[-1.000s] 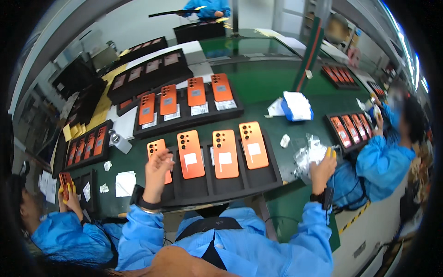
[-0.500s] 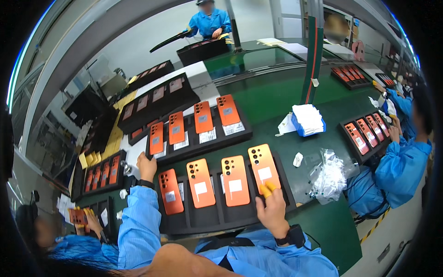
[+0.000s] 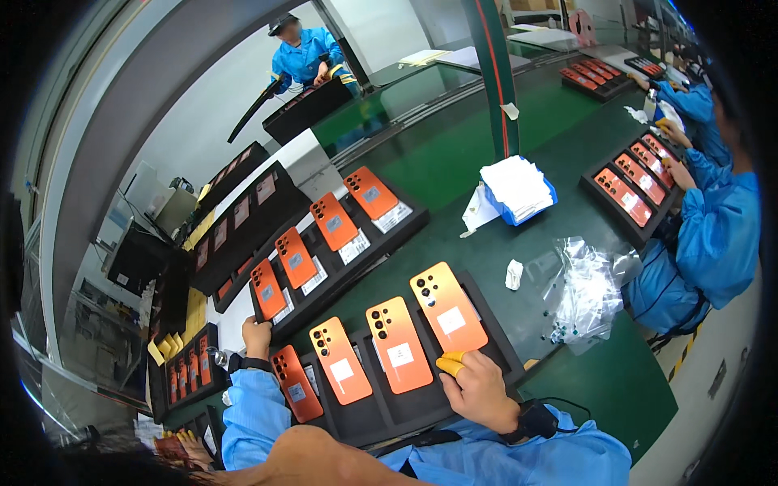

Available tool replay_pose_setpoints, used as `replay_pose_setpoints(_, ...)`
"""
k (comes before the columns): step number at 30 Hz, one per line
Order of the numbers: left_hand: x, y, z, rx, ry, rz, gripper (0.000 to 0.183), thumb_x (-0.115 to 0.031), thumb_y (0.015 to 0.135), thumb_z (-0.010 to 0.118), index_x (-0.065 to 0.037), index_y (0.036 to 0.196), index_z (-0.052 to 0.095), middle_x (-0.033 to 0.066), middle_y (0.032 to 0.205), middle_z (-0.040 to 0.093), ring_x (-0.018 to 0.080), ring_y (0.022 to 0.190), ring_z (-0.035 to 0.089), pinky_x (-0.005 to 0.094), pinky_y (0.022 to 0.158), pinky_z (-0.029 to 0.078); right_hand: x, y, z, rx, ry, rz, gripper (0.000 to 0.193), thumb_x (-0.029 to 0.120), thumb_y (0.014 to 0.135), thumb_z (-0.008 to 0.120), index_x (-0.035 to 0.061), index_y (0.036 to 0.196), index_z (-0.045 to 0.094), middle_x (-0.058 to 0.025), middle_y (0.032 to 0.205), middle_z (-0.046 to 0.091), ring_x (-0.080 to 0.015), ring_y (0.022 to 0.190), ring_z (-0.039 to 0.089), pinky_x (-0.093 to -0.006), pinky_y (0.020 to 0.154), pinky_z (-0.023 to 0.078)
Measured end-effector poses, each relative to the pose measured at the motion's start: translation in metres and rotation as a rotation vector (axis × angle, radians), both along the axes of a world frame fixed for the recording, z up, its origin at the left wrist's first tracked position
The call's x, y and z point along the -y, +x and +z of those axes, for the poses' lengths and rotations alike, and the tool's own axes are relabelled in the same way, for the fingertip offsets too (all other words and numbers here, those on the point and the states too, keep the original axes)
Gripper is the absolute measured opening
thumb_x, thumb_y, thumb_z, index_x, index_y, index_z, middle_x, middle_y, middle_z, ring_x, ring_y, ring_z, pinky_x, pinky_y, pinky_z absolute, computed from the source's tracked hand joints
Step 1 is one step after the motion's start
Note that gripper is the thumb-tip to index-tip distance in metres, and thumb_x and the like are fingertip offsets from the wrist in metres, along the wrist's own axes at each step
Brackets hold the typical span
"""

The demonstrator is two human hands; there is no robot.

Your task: Cleaning and inspecting the exterior of mobile phones on an assembly line.

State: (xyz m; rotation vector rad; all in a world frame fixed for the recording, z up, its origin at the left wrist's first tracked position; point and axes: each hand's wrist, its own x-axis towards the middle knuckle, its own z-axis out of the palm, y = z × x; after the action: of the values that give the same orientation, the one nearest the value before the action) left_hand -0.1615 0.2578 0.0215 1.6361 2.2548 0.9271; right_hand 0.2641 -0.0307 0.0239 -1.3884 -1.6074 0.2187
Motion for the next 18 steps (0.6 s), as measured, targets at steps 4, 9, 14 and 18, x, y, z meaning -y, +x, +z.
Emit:
replay_pose_setpoints(4,-0.018,0.043,0.004,0.027,0.046,-0.048,0.049,-0.012,0.071,0.071,0.011,0.114,0.066,0.026,0.099,0.072,0.0342,0.093,0.071,0.0387,0.084,0.054,-0.001,0.004,0.0,-0.035,0.014,0.006,0.018,0.008,0.081,0.071,0.0037,0.098,0.073,-0.0099,0.094,0.068,-0.0279,0.081,0.064,-0.0373,0.072,0.053)
replay_pose_setpoints(9,-0.04,0.131,0.012,0.054,0.063,-0.199,0.048,-0.02,0.075,0.072,0.008,0.113,0.066,0.0295,0.098,0.071,0.0424,0.095,0.069,0.0426,0.086,0.053,-0.001,0.004,0.0,-0.069,0.063,-0.012,0.018,0.007,0.08,0.073,0.0038,0.097,0.073,-0.01,0.093,0.069,-0.0277,0.077,0.064,-0.0367,0.069,0.052)
replay_pose_setpoints(14,-0.073,0.184,0.01,-0.091,0.113,-0.424,0.065,-0.025,0.091,0.062,0.012,0.141,0.043,0.0358,0.126,0.059,0.0467,0.119,0.058,0.0464,0.101,0.046,-0.004,0.002,0.001,-0.087,0.042,-0.014,0.016,0.006,0.079,0.073,0.0039,0.095,0.073,-0.0098,0.091,0.069,-0.0278,0.075,0.064,-0.0361,0.068,0.052)
replay_pose_setpoints(18,-0.089,0.218,0.004,0.252,-0.02,-0.72,0.077,-0.02,0.095,0.059,0.006,0.155,0.018,0.0349,0.143,0.047,0.0389,0.133,0.051,0.036,0.106,0.043,-0.005,0.001,0.0,-0.064,0.028,-0.002,0.015,0.006,0.079,0.073,0.0039,0.094,0.073,-0.0096,0.091,0.069,-0.0283,0.074,0.064,-0.0367,0.068,0.051)
